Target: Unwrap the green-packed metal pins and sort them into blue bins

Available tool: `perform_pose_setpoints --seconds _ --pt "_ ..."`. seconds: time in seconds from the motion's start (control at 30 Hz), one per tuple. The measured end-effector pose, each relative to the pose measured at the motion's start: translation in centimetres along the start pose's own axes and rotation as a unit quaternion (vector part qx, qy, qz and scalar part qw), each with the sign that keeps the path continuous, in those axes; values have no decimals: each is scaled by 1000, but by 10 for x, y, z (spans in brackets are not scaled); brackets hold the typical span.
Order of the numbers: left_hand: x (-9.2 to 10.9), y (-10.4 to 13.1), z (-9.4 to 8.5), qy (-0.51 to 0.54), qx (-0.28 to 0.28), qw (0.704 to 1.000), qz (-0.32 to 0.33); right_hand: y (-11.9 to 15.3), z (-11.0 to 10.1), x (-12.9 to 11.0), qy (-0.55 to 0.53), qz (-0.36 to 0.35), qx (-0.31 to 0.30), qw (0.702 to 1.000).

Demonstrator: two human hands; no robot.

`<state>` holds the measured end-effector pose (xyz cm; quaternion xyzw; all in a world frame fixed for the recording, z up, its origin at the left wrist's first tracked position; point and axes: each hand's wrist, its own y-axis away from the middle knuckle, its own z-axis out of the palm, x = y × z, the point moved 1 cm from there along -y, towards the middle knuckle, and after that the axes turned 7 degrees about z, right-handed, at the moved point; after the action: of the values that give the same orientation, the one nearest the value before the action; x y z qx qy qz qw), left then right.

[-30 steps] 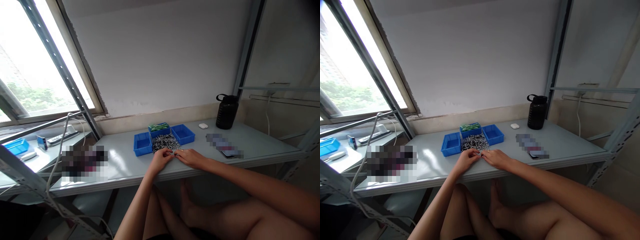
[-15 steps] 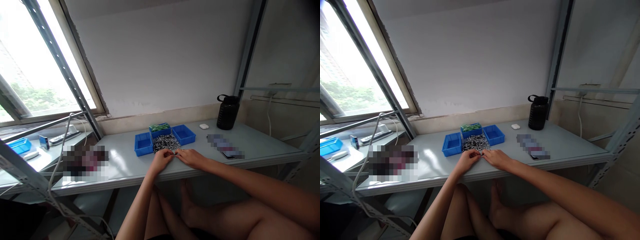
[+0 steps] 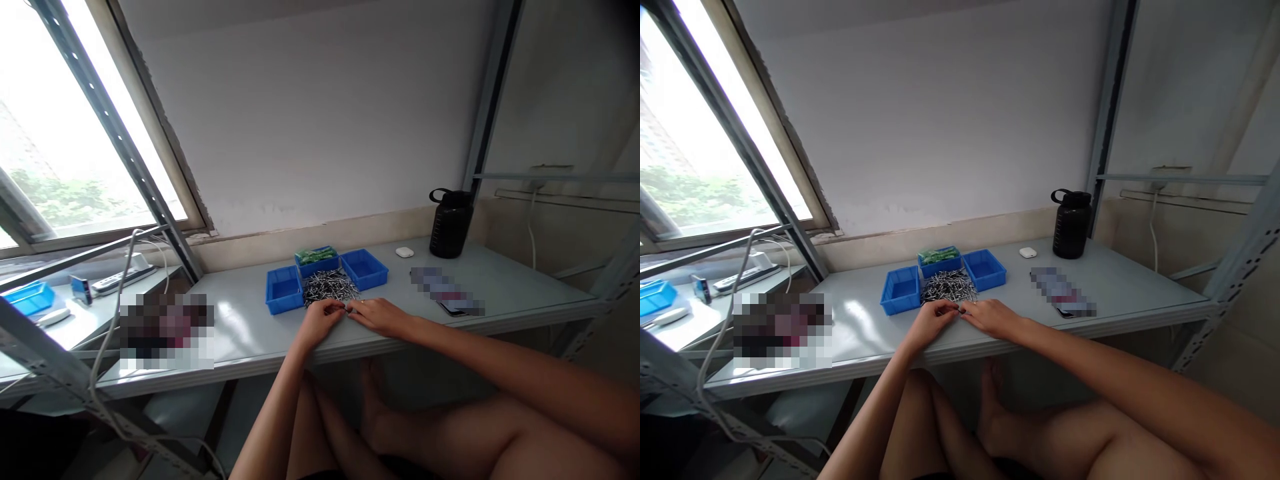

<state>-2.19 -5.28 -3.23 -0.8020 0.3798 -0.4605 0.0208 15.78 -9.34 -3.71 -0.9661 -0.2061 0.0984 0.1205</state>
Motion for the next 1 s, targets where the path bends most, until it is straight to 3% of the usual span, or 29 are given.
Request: perform_pose_setpoints --seconds 0.1,0.43,0.6,0.87,1.0 --pt "0 -1 1 -4 9 1000 -9 0 1 1 10 5 13 1000" --pt "13 3 2 -15 -42 998 32 1 2 2 -8 -26 21 999" --pt "5 1 1 -10 -2 1000 21 3 -2 1 -27 3 43 999" --pt "1 1 4 -43 -10 999 15 2 2 2 1 -32 61 998" --pt "-3 -1 4 -27 38 999 0 -6 -6 10 39 -15 80 996"
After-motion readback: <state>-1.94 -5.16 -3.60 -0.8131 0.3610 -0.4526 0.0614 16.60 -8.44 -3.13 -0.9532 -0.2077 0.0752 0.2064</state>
